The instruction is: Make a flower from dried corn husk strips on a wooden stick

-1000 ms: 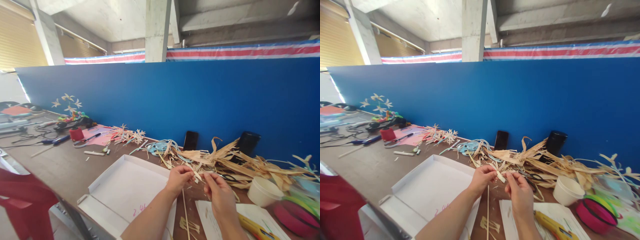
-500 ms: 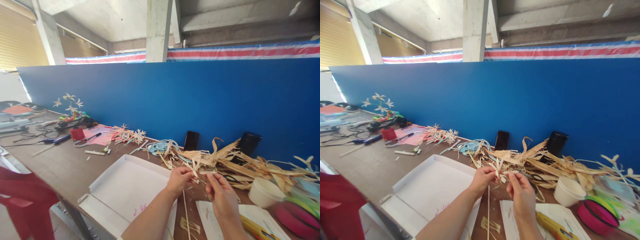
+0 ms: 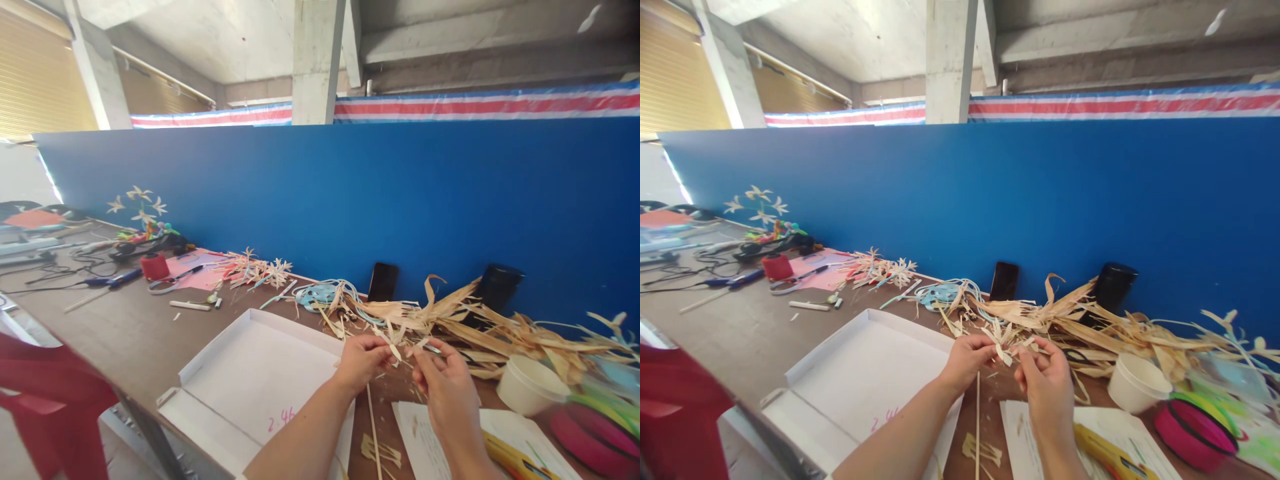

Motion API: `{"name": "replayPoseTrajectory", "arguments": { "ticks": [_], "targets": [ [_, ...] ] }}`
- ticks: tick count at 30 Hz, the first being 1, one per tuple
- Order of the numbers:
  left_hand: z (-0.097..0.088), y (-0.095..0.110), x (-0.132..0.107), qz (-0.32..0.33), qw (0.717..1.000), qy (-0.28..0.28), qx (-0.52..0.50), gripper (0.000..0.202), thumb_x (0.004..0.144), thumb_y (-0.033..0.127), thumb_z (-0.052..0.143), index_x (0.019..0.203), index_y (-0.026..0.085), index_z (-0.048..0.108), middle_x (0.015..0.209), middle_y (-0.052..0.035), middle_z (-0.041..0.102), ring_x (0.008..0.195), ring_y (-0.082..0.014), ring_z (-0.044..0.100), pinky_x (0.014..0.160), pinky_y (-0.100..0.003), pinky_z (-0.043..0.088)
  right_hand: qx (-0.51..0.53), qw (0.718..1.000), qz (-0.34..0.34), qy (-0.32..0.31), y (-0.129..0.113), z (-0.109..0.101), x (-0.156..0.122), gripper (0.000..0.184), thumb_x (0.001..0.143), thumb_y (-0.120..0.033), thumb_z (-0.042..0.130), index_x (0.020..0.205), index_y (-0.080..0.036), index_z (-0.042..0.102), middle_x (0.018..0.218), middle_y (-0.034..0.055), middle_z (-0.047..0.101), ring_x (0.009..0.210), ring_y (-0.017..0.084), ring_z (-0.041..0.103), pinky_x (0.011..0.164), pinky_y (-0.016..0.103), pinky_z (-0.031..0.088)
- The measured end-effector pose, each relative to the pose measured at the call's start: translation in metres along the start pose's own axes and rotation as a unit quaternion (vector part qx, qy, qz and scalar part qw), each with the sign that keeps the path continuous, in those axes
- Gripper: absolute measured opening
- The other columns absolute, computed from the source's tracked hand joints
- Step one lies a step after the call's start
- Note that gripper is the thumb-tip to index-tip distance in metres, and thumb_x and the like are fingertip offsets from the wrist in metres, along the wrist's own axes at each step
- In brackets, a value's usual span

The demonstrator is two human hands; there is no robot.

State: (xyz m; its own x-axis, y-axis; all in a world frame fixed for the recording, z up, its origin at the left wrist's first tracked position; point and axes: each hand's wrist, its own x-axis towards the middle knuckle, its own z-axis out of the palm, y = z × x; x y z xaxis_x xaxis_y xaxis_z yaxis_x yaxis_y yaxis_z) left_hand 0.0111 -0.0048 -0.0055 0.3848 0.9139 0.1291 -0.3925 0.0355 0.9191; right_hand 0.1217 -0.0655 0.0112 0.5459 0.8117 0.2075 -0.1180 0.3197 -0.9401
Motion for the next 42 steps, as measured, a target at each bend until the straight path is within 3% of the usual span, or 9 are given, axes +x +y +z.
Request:
{"name": "replayPoseTrajectory", "arguments": {
  "ticks": [3, 8, 14, 21, 35, 42],
  "targets": [
    [0.001, 0.002, -0.001, -0.008, 1.000, 0.003, 0.000, 0.029, 0.056, 0.037, 0.071, 0.069, 0.011, 0.070, 0.059, -0.0034, 0.061, 0.053, -0.0104, 0.053, 0.055, -0.023, 0.046, -0.060, 0.998, -0.018, -0.003, -0.002, -0.002, -0.001, 0.064, 0.068, -0.034, 0.067, 0.126, -0.025, 0.043, 0.061, -0.0048, 0.058, 0.042, 0.008, 0.043, 0.036, 0.018, 0.031],
    [0.001, 0.001, -0.001, -0.015, 1.000, -0.007, 0.019, 0.031, 0.056, 0.039, 0.070, 0.069, 0.011, 0.070, 0.059, -0.0032, 0.061, 0.052, -0.0106, 0.052, 0.055, -0.024, 0.045, -0.189, 0.982, -0.005, 0.017, 0.009, -0.012, 0.006, 0.042, 0.068, -0.040, 0.062, 0.103, -0.019, 0.066, 0.066, 0.0004, 0.063, 0.046, 0.011, 0.046, 0.043, 0.023, 0.037],
    [-0.002, -0.010, -0.001, -0.002, 0.998, -0.044, 0.033, 0.027, 0.060, 0.036, 0.068, 0.070, 0.012, 0.069, 0.057, -0.0022, 0.060, 0.050, -0.0093, 0.050, 0.056, -0.023, 0.043, -0.145, 0.988, 0.006, -0.044, 0.015, -0.011, 0.012, 0.036, 0.065, -0.046, 0.065, 0.089, -0.019, 0.069, 0.069, 0.0009, 0.065, 0.064, 0.017, 0.055, 0.055, 0.025, 0.041],
    [0.001, -0.009, -0.003, -0.012, 0.996, -0.055, 0.064, 0.024, 0.061, 0.034, 0.066, 0.069, 0.012, 0.069, 0.058, -0.0027, 0.060, 0.050, -0.0104, 0.051, 0.055, -0.023, 0.043, -0.199, 0.979, 0.000, -0.042, 0.009, -0.012, 0.012, 0.029, 0.057, -0.047, 0.069, 0.059, -0.019, 0.067, 0.051, -0.0015, 0.059, 0.050, 0.015, 0.051, 0.049, 0.025, 0.038],
    [0.000, -0.017, -0.001, -0.002, 0.990, -0.116, 0.080, 0.025, 0.068, 0.034, 0.060, 0.077, 0.013, 0.071, 0.073, -0.0053, 0.067, 0.067, -0.0149, 0.059, 0.070, -0.026, 0.046, -0.190, 0.982, 0.006, -0.014, 0.012, -0.014, 0.012, 0.032, 0.057, -0.051, 0.067, 0.062, -0.019, 0.066, 0.052, -0.0008, 0.061, 0.053, 0.017, 0.053, 0.050, 0.025, 0.039],
    [0.002, -0.010, -0.002, -0.066, 0.995, -0.074, 0.029, 0.032, 0.058, 0.039, 0.069, 0.075, 0.011, 0.069, 0.062, -0.0041, 0.064, 0.054, -0.0122, 0.057, 0.061, -0.026, 0.047, -0.168, 0.985, 0.012, -0.028, 0.013, -0.013, 0.010, 0.030, 0.059, -0.049, 0.068, 0.063, -0.019, 0.066, 0.054, -0.0015, 0.061, 0.054, 0.016, 0.052, 0.052, 0.025, 0.040]
  ]
}}
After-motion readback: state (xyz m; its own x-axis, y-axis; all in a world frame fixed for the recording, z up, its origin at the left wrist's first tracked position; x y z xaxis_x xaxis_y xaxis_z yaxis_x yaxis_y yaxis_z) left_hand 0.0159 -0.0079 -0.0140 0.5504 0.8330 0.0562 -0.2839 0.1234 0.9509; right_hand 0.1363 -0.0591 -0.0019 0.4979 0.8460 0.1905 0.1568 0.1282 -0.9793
